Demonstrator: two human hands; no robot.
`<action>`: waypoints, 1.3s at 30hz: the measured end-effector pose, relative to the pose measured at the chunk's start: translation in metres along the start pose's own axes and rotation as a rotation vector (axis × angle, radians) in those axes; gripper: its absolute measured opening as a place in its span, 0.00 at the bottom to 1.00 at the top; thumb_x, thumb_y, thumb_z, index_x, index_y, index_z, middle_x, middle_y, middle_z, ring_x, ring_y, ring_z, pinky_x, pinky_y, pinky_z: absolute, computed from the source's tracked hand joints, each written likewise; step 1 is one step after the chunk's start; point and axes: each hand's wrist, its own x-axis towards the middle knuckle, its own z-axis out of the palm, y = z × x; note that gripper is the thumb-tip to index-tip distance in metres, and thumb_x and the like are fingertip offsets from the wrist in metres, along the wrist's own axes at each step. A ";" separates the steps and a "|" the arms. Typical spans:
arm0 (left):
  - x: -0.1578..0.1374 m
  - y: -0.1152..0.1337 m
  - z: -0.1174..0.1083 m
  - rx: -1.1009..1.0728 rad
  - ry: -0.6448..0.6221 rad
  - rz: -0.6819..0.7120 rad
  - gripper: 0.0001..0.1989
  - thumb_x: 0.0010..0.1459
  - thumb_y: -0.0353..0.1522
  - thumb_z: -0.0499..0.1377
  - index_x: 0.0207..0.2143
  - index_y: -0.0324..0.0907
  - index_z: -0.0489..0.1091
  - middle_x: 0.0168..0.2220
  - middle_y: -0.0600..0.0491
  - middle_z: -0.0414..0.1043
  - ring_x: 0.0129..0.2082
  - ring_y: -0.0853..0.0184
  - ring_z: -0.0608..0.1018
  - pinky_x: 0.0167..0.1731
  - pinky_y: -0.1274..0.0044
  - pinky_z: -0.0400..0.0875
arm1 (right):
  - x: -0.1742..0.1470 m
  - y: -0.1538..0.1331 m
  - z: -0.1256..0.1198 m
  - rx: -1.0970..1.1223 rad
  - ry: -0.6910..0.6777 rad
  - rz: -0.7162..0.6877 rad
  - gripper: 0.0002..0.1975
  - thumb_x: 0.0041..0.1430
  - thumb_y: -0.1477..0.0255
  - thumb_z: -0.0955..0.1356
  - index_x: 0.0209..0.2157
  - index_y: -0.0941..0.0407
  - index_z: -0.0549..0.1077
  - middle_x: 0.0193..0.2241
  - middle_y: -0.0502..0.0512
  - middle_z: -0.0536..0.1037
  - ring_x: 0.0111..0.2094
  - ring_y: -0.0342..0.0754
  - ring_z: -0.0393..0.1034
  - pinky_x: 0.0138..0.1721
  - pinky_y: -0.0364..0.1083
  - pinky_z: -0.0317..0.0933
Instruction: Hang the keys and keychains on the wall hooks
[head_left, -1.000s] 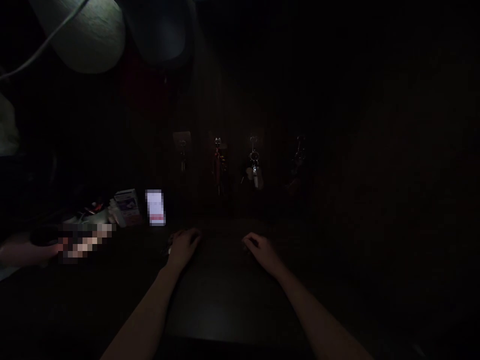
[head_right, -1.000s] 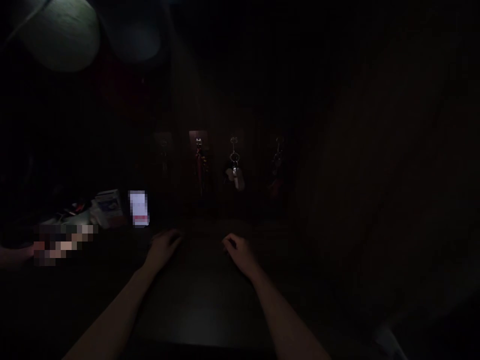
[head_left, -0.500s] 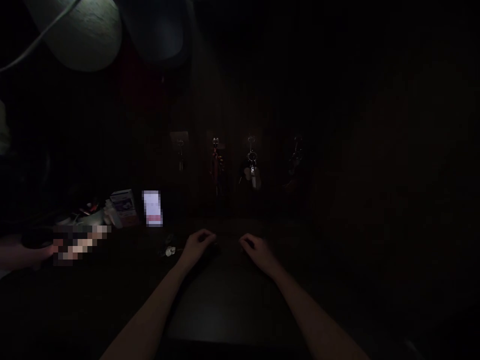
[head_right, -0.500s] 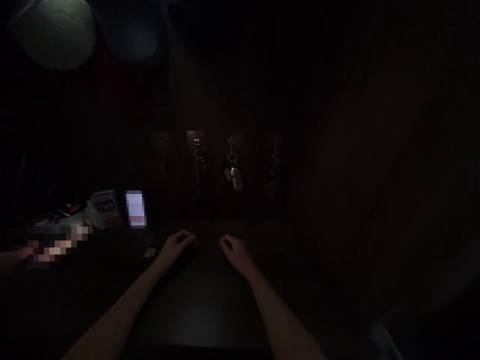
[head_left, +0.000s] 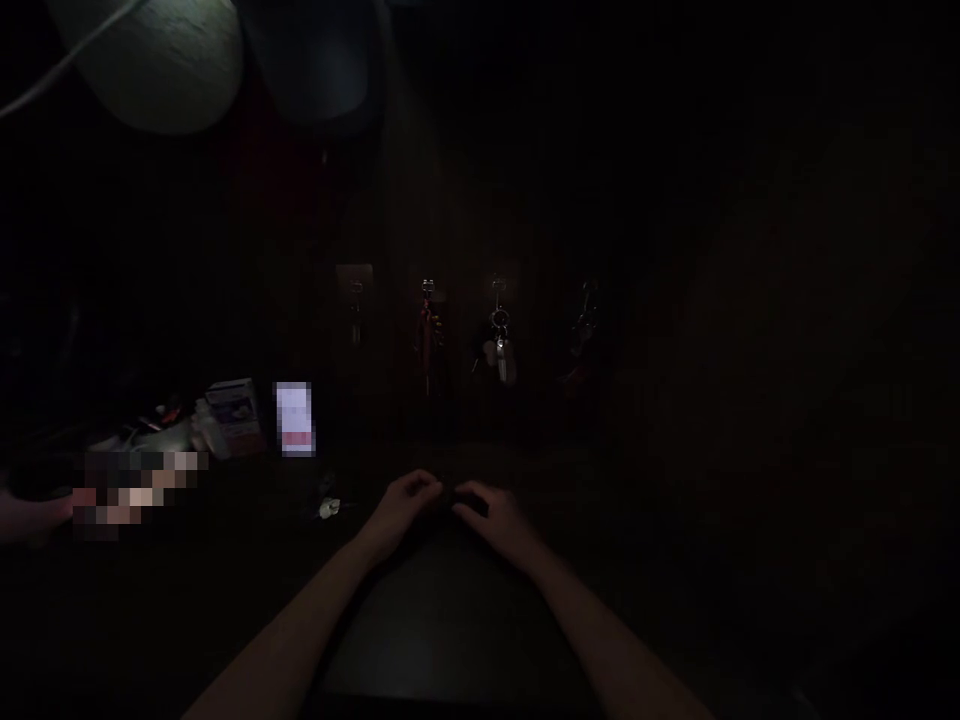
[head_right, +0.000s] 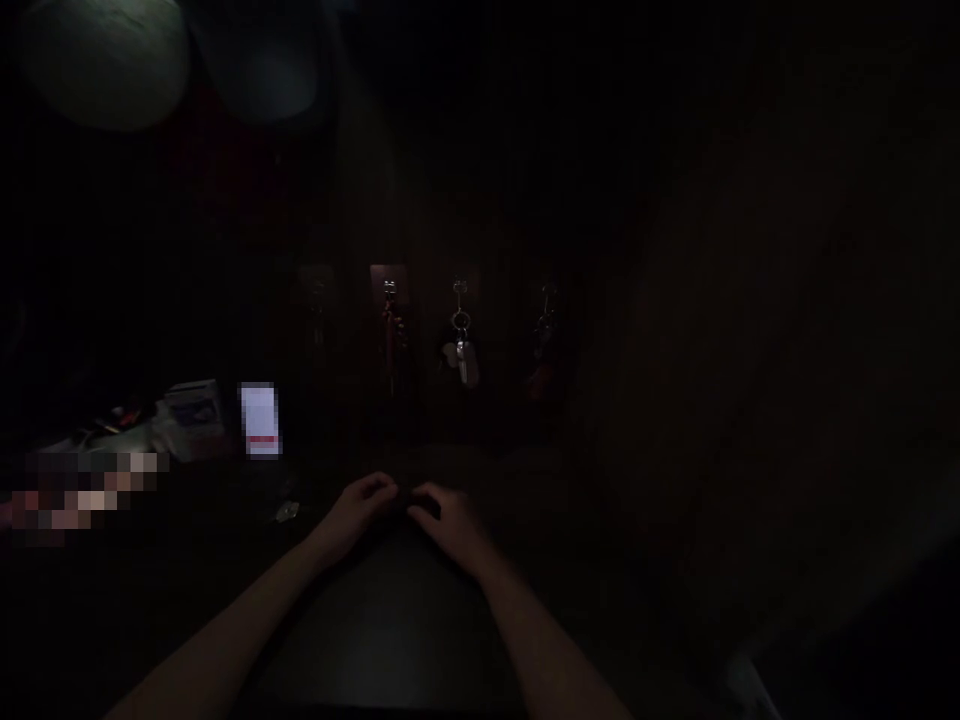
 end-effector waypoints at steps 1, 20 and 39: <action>0.001 -0.001 -0.001 -0.013 -0.009 -0.003 0.12 0.46 0.39 0.62 0.26 0.39 0.68 0.23 0.57 0.65 0.25 0.73 0.67 0.27 0.80 0.59 | 0.000 0.001 0.001 0.012 0.002 0.007 0.12 0.53 0.65 0.66 0.39 0.53 0.73 0.38 0.52 0.78 0.40 0.49 0.71 0.42 0.47 0.62; 0.006 -0.006 -0.006 -0.199 -0.134 -0.015 0.13 0.47 0.40 0.62 0.28 0.40 0.65 0.27 0.57 0.67 0.29 0.70 0.74 0.36 0.75 0.67 | -0.001 0.000 -0.002 0.047 0.066 -0.007 0.10 0.51 0.69 0.66 0.37 0.52 0.74 0.37 0.51 0.78 0.40 0.48 0.71 0.42 0.46 0.62; 0.008 -0.005 -0.008 -0.163 -0.162 -0.039 0.14 0.47 0.41 0.62 0.30 0.39 0.67 0.28 0.54 0.70 0.30 0.69 0.73 0.33 0.78 0.64 | 0.000 -0.005 -0.003 0.252 0.120 0.054 0.11 0.57 0.65 0.62 0.35 0.55 0.71 0.24 0.49 0.76 0.23 0.42 0.69 0.29 0.42 0.63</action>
